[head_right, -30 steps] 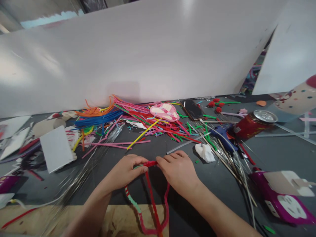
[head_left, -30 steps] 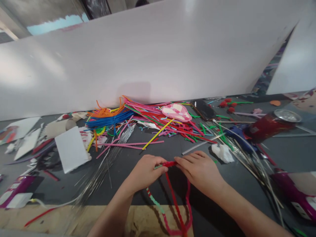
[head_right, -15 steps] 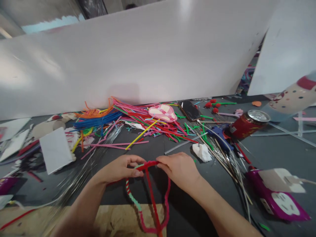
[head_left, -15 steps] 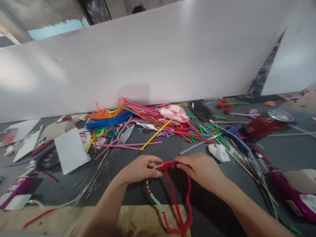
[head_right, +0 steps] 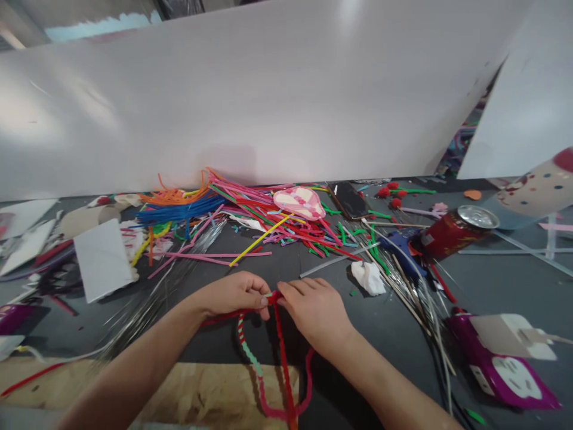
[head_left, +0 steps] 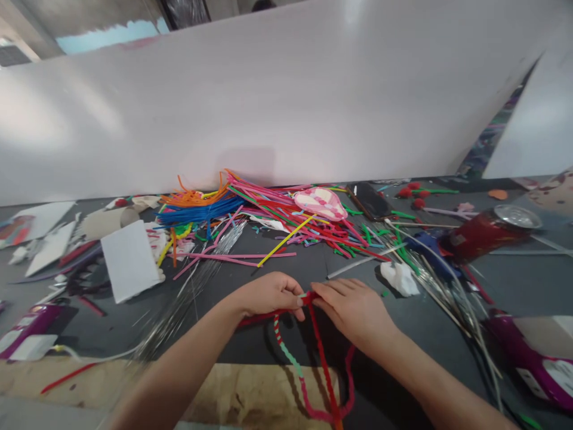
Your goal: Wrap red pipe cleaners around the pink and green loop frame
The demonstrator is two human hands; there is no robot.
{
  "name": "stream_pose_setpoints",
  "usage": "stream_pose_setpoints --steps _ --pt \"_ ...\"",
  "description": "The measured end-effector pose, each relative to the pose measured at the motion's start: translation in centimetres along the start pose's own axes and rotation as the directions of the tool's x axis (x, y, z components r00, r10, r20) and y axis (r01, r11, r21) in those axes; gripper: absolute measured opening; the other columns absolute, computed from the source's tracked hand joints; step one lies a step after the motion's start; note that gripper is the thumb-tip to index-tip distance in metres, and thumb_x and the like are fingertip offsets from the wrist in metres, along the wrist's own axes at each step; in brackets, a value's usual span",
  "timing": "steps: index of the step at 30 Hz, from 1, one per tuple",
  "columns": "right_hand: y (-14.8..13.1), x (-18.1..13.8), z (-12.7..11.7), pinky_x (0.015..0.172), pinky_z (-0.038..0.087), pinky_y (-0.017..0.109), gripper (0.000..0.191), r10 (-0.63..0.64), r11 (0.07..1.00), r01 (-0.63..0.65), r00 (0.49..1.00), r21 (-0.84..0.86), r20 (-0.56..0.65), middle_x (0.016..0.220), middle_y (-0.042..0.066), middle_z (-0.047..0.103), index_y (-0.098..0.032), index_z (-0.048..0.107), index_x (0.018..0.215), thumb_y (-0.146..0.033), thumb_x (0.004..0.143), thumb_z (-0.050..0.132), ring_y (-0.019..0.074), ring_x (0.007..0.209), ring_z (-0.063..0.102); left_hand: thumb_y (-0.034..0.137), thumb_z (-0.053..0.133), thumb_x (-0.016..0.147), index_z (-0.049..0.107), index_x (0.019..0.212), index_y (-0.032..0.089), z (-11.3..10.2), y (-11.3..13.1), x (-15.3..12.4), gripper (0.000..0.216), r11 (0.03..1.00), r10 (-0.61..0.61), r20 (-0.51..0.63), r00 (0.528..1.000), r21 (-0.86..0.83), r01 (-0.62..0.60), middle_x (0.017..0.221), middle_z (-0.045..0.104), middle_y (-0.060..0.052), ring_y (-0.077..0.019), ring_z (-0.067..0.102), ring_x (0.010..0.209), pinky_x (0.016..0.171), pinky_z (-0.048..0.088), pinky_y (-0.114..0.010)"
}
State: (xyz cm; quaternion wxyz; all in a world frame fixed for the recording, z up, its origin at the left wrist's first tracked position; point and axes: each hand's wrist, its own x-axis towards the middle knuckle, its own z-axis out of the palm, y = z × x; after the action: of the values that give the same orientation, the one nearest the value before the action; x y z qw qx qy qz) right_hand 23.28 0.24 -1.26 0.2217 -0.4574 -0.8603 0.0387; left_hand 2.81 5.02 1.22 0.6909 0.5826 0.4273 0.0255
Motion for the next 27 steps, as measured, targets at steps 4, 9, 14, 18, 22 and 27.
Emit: stream_pose_setpoints --steps 4,9,14,18,22,27 --pt "0.4 0.2 0.6 0.066 0.042 0.027 0.013 0.008 0.997 -0.014 0.997 0.081 0.079 0.083 0.002 0.071 -0.021 0.064 0.095 -0.019 0.088 0.054 0.018 0.077 0.064 0.031 0.061 0.073 0.064 0.08 0.013 0.2 -0.1 0.6 0.019 1.0 0.022 0.003 1.0 -0.013 -0.022 0.072 0.072 -0.004 -0.0125 0.059 0.061 0.063 0.043 -0.023" --pt "0.8 0.2 0.7 0.066 0.043 0.026 0.014 0.021 0.992 -0.032 0.996 0.12 0.087 0.081 0.002 0.069 -0.021 0.064 0.093 -0.019 0.089 0.05 0.0179 0.078 0.063 0.028 0.066 0.069 0.064 0.083 0.013 0.1 -0.4 0.2 0.021 0.998 0.02 -0.013 1.0 -0.059 -0.021 0.075 0.071 -0.004 -0.012 0.059 0.064 0.063 0.042 -0.022" --pt "0.7 0.1 0.5 0.067 0.045 0.025 0.017 0.015 0.989 -0.027 0.996 0.142 0.086 0.082 0.003 0.07 -0.021 0.064 0.094 -0.02 0.09 0.048 0.0172 0.078 0.064 0.023 0.07 0.064 0.061 0.09 0.015 -0.1 -0.9 -1.5 0.029 0.997 0.006 -0.034 0.999 -0.083 -0.009 0.076 0.067 0.0 -0.0114 0.058 0.066 0.064 0.042 -0.022" --pt "0.9 0.2 0.6 0.068 0.047 0.026 0.018 0.03 0.991 -0.04 0.997 0.124 0.076 0.083 0.004 0.071 -0.02 0.065 0.095 -0.021 0.09 0.048 0.0178 0.079 0.065 0.014 0.066 0.061 0.054 0.108 0.018 0.7 -1.6 -2.7 0.049 0.997 0.076 -0.113 0.991 0.041 -0.072 0.077 0.061 0.004 -0.0093 0.052 0.063 0.058 0.039 -0.02" --pt "1.2 0.1 0.8 0.071 0.049 0.028 0.019 0.048 0.989 -0.056 0.997 0.137 0.06 0.086 0.005 0.071 -0.02 0.065 0.097 -0.022 0.091 0.047 0.0181 0.08 0.065 0.017 0.061 0.067 0.057 0.109 0.02 1.8 -1.8 -3.5 0.042 0.968 0.146 -0.346 0.927 0.243 -0.062 0.078 0.062 0.003 -0.0113 0.054 0.067 0.06 0.04 -0.02" --pt "1.5 0.0 0.7 0.072 0.05 0.027 0.02 0.084 0.979 -0.085 0.996 0.187 0.011 0.089 0.004 0.071 -0.021 0.066 0.098 -0.024 0.09 0.048 0.017 0.08 0.066 0.034 0.055 0.079 0.066 0.102 0.018 1.8 -2.5 -3.7 0.03 0.984 0.113 -0.431 0.895 0.171 -0.042 0.072 0.067 0.0 -0.0142 0.061 0.064 0.061 0.042 -0.022"
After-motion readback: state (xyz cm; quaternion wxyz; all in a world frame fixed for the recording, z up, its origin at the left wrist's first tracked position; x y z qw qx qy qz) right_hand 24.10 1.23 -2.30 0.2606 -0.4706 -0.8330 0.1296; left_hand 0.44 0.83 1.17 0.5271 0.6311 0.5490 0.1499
